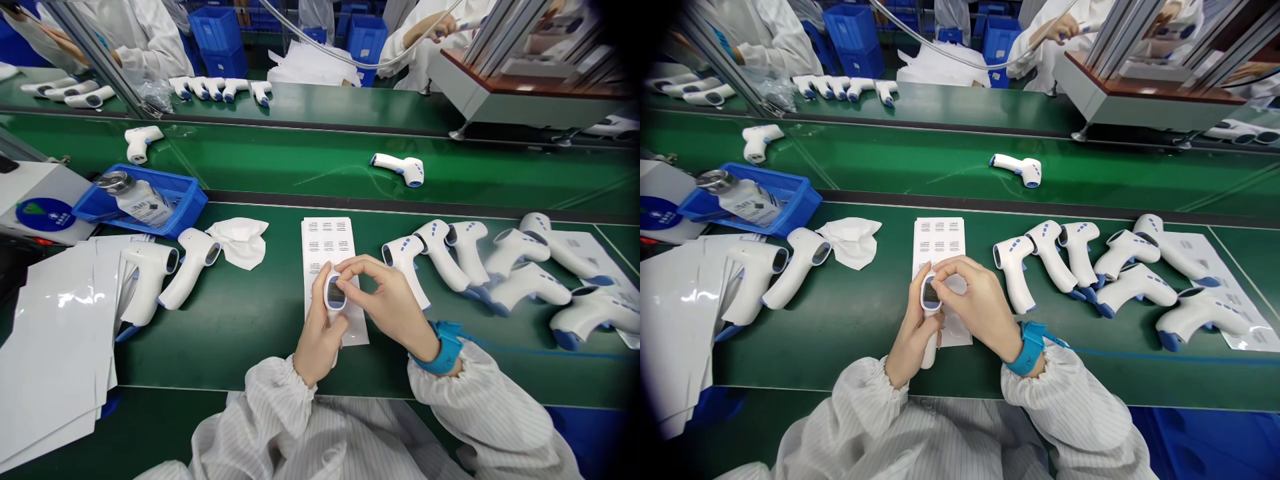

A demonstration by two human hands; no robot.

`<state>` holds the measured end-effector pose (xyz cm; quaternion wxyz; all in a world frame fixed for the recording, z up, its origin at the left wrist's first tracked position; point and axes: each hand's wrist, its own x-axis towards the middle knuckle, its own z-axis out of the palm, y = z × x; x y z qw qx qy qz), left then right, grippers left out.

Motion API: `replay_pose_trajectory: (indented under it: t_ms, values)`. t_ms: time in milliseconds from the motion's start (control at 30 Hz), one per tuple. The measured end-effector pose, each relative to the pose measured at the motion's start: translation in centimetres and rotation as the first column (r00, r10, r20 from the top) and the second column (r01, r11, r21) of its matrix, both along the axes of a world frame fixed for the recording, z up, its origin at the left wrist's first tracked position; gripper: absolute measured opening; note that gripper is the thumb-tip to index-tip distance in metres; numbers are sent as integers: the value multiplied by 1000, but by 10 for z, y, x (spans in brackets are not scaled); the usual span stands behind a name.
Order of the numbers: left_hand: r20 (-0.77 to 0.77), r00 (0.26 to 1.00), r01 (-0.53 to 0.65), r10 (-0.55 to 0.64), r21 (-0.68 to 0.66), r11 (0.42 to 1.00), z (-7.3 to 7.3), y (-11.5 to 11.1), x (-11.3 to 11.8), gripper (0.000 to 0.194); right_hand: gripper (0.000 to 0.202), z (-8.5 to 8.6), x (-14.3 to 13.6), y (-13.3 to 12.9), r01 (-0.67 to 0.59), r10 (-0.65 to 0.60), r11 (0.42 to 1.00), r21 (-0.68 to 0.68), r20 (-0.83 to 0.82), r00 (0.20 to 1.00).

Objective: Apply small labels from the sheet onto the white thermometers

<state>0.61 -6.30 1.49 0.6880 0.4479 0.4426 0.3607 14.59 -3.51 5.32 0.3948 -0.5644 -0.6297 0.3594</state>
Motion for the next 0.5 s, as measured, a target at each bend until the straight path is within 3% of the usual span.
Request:
replay_pose_trajectory:
  t_ms: [233, 500]
  values:
    - [-35, 995, -95, 97, 60, 994, -4, 1, 3, 58, 11, 0, 0, 1, -13, 12, 1000, 16, 14, 1000]
    - [-96, 992, -75, 87, 121, 990, -7, 1, 2, 57, 13, -1, -1, 2, -3, 1, 999, 46, 29, 1000]
